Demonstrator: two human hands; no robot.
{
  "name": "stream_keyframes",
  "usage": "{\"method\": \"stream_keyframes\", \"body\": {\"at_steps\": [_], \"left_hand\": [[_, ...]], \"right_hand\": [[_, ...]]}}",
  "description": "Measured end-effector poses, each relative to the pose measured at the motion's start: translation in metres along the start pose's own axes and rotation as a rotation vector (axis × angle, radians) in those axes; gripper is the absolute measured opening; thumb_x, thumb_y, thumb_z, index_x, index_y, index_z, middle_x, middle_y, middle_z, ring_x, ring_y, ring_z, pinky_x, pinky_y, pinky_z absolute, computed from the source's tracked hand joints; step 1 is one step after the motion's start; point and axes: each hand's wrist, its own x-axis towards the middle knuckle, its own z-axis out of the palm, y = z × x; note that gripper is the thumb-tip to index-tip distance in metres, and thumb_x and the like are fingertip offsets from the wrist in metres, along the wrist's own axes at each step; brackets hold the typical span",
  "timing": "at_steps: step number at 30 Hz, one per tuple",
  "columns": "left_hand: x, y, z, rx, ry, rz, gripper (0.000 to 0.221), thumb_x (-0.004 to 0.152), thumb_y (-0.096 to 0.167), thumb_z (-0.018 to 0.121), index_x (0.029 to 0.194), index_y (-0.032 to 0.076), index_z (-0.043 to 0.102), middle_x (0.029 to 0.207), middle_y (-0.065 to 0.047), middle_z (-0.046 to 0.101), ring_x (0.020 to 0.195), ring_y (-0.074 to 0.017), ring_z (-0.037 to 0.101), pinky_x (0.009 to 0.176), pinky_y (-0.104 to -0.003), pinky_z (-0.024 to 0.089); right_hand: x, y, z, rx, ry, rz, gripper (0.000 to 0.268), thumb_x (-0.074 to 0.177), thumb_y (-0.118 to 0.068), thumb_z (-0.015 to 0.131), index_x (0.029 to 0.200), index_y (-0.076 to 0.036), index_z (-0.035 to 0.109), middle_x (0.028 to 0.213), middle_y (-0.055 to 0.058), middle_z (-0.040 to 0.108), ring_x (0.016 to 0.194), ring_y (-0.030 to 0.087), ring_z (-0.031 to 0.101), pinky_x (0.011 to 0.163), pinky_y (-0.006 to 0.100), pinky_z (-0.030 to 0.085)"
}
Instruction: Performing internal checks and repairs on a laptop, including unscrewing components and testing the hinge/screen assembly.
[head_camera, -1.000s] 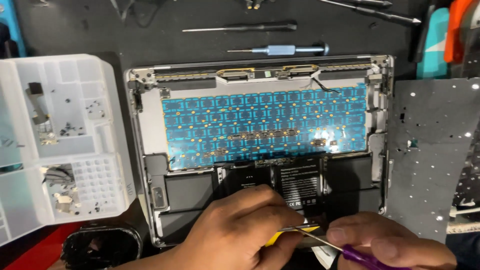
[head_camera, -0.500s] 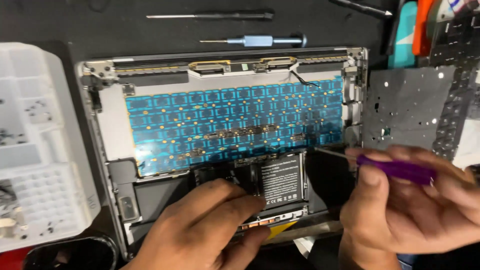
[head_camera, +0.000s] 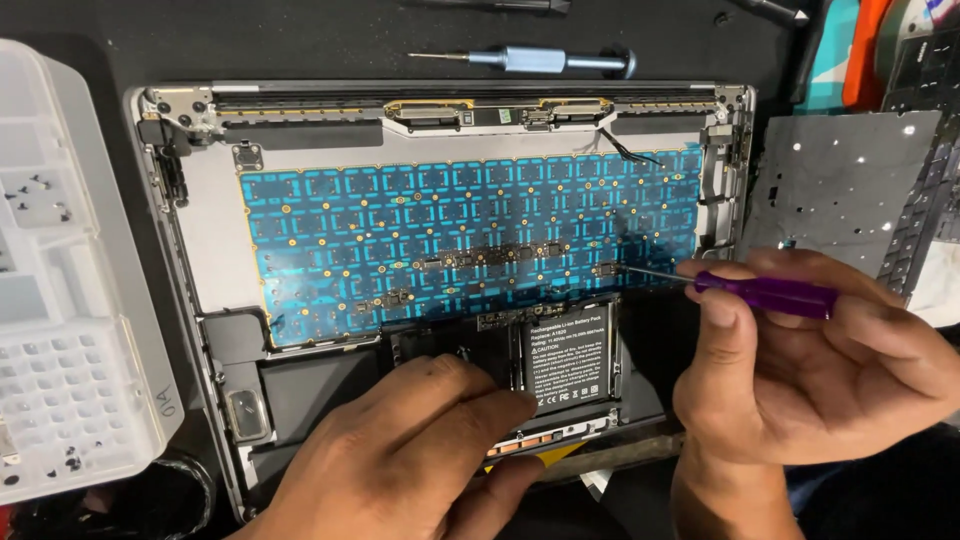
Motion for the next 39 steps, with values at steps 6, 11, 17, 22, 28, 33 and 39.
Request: {"method": "stream_keyframes", "body": {"at_steps": [6,11,17,22,28,33,39], "left_hand": [[-0.001,-0.001,0.0,0.004,-0.008,-0.008,0.028,0.091,0.02,0.078,0.113,0.004,0.068,0.103,-0.01,0.065,0.083,-0.0263,0.067,0.071,-0.035,0.059],[-0.001,-0.001,0.001,-0.003,-0.009,-0.019,0.029,0.091,0.02,0.078,0.114,0.005,0.068,0.104,-0.011,0.065,0.083,-0.027,0.067,0.07,-0.036,0.059],[-0.001,-0.001,0.0,-0.01,-0.001,0.005,0.029,0.092,0.02,0.078,0.112,0.003,0.067,0.102,-0.011,0.065,0.084,-0.0263,0.068,0.073,-0.034,0.059],[-0.001,-0.001,0.0,-0.007,-0.005,-0.012,0.032,0.09,0.021,0.08,0.114,0.003,0.067,0.104,-0.012,0.065,0.085,-0.0277,0.068,0.074,-0.036,0.059],[-0.001,-0.001,0.0,-0.015,0.0,-0.009,0.03,0.091,0.021,0.078,0.113,0.003,0.068,0.104,-0.011,0.066,0.085,-0.0271,0.068,0.074,-0.035,0.059],[-0.002,0.001,0.0,0.003,-0.002,-0.018,0.032,0.092,0.024,0.077,0.115,0.003,0.069,0.104,-0.011,0.066,0.086,-0.0272,0.069,0.075,-0.035,0.06],[-0.003,0.001,0.001,0.027,-0.007,-0.013,0.03,0.092,0.025,0.075,0.115,0.006,0.069,0.105,-0.01,0.066,0.088,-0.0268,0.069,0.079,-0.035,0.059]], "right_hand": [[0.001,0.003,-0.004,0.017,-0.051,-0.007,0.046,0.103,0.013,0.056,0.128,-0.01,0.025,0.115,0.043,0.045,0.082,0.044,0.062,0.08,0.054,0.065],[0.0,0.003,-0.002,0.038,-0.044,-0.013,0.048,0.103,0.015,0.056,0.129,-0.01,0.025,0.114,0.042,0.046,0.087,0.042,0.062,0.081,0.053,0.066],[0.003,0.001,-0.002,-0.006,-0.066,-0.035,0.048,0.102,0.014,0.056,0.127,-0.01,0.022,0.11,0.042,0.042,0.085,0.042,0.06,0.08,0.055,0.066],[0.0,0.011,-0.009,-0.08,-0.056,-0.106,0.053,0.098,0.008,0.069,0.123,-0.008,0.026,0.094,0.035,0.046,0.077,0.039,0.061,0.066,0.04,0.058],[-0.003,0.017,-0.031,0.086,-0.147,-0.053,0.032,0.104,0.01,0.061,0.127,-0.001,0.041,0.129,0.042,0.052,0.122,0.046,0.065,0.113,0.063,0.069],[0.008,0.023,-0.038,-0.116,-0.16,-0.164,0.036,0.1,-0.009,0.076,0.112,-0.005,0.042,0.106,0.03,0.057,0.088,0.039,0.071,0.078,0.041,0.057],[0.012,0.024,-0.031,0.081,-0.175,-0.146,0.03,0.103,-0.006,0.069,0.123,-0.007,0.047,0.118,0.032,0.058,0.108,0.042,0.071,0.099,0.052,0.067]]}}
